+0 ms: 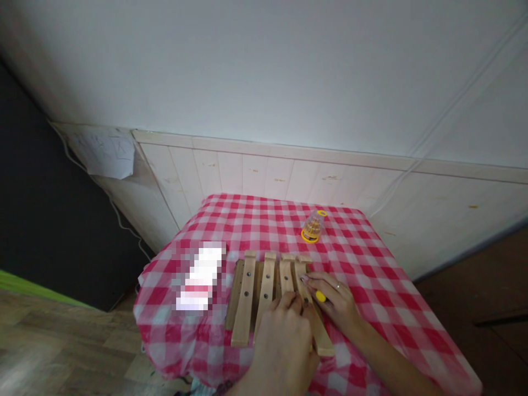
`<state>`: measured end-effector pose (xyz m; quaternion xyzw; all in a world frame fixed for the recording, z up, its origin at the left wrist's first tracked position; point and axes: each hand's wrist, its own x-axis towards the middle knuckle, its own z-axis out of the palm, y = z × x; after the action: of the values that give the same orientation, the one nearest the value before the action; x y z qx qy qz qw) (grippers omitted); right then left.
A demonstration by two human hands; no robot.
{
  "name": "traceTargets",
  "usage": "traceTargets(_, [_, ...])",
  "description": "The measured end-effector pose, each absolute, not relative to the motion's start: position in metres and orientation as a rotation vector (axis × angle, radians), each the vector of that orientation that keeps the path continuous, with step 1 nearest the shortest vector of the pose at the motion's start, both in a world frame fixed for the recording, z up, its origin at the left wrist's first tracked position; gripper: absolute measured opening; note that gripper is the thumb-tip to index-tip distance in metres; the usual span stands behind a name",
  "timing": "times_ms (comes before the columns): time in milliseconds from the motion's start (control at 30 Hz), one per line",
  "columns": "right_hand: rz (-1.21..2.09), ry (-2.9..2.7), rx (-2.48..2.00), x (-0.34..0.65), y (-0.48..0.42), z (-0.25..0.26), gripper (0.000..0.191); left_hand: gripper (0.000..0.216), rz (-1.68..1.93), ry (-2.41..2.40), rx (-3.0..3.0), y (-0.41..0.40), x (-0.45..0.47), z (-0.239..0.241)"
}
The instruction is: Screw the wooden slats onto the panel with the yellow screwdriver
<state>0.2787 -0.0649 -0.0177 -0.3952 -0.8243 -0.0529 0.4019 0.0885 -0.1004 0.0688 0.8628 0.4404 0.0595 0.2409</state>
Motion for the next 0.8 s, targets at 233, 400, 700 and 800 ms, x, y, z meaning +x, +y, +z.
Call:
traceTargets(233, [-0.087, -2.083, -0.952, 0.2803, -0.0655, -0.0163, 0.023, 0.047, 0.072, 1.205, 2.279, -0.0986, 0.0872, 0.0765])
traceTargets(400, [-0.025, -2.077, -0.967, 0.2822, -0.064, -0.0199, 0.022, 0.046, 0.061, 1.201, 2.311, -0.0977, 0.0885, 0.0752])
traceTargets(700, [0.085, -2.111, -1.018, 0.2817, -0.0626, -0.0128, 0.025, 0.041, 0.096, 1.205, 2.324, -0.0972, 0.0893, 0.0731])
traceTargets(800, [0.072, -2.139, -1.023, 0.2809, -0.0633, -0.0104, 0.028, 0.038, 0.123, 1.208, 2.334, -0.0974, 0.0898, 0.0729])
